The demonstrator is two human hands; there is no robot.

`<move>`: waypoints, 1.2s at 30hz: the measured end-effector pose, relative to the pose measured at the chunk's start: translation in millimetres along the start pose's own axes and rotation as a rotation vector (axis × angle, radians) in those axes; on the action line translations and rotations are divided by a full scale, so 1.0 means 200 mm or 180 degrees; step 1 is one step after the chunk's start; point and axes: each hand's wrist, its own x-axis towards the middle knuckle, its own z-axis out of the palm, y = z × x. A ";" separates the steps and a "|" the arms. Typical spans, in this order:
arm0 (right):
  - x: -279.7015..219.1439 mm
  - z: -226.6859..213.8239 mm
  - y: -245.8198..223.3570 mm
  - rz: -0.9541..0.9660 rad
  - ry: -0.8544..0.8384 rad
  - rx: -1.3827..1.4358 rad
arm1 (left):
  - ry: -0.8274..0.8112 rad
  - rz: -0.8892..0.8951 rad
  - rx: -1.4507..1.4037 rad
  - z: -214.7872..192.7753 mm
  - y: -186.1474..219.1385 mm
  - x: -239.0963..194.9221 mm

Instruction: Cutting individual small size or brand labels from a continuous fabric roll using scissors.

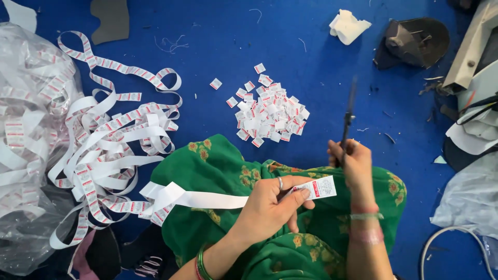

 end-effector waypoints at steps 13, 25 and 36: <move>0.38 -0.03 0.47 0.0352 0.0186 -0.3607 | 0.0295 0.0070 -0.0109 -0.05 0.03 -0.07; -0.52 0.21 -0.39 -0.0066 -0.1906 0.1415 | 0.0661 0.0483 0.2288 -0.14 0.24 -0.03; -0.53 0.14 -0.23 -0.0337 -0.1698 0.0228 | -0.0011 0.0438 0.3118 -0.21 0.29 -0.05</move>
